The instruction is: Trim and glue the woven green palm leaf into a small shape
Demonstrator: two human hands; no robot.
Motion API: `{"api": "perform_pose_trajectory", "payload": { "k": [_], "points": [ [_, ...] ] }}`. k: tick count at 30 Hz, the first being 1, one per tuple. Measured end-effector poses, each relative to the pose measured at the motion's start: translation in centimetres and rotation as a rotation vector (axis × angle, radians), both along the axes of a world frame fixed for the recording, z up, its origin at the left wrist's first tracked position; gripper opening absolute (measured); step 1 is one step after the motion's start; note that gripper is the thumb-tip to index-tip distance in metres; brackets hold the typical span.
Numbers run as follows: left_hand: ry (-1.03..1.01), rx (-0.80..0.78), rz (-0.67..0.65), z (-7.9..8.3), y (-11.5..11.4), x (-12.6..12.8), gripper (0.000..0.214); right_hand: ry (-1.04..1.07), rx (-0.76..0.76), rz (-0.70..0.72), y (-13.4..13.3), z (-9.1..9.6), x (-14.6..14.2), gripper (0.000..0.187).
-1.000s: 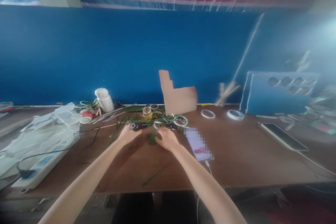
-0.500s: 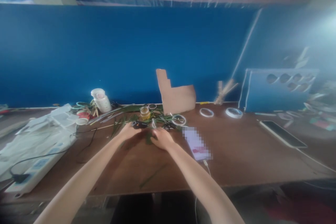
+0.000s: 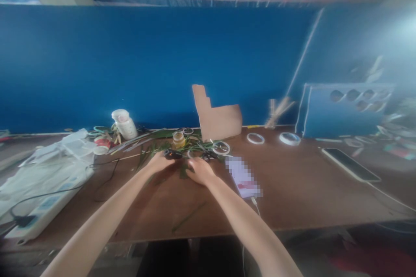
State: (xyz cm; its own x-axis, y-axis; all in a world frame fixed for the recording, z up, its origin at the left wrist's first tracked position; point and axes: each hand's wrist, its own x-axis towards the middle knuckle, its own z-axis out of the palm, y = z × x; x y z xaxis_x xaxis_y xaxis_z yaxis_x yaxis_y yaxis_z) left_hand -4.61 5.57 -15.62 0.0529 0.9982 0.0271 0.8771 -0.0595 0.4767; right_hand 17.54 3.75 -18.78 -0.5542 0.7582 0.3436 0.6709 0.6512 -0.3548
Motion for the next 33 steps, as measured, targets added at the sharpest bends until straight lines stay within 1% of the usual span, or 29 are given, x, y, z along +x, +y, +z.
{"api": "perform_pose_trajectory", "payload": {
  "k": [7,14,18,26,33],
  "points": [
    [0.042,-0.003,-0.036,0.23,0.05,-0.01,0.023,0.003,-0.004,-0.005,0.07,-0.13,0.03,0.013],
    [0.039,-0.018,-0.025,0.58,-0.05,0.15,0.027,0.003,-0.007,-0.007,0.08,-0.17,0.06,0.012],
    [0.056,-0.03,-0.026,0.52,0.15,0.07,0.026,0.005,-0.012,-0.002,0.09,-0.18,0.09,0.013],
    [0.063,-0.006,-0.053,0.35,0.46,-0.39,0.026,0.01,0.0,0.012,0.22,-0.33,0.09,0.013],
    [0.075,-0.033,-0.056,0.93,0.6,-0.55,0.028,0.031,0.014,0.029,0.27,-0.38,0.13,0.01]
  ]
}}
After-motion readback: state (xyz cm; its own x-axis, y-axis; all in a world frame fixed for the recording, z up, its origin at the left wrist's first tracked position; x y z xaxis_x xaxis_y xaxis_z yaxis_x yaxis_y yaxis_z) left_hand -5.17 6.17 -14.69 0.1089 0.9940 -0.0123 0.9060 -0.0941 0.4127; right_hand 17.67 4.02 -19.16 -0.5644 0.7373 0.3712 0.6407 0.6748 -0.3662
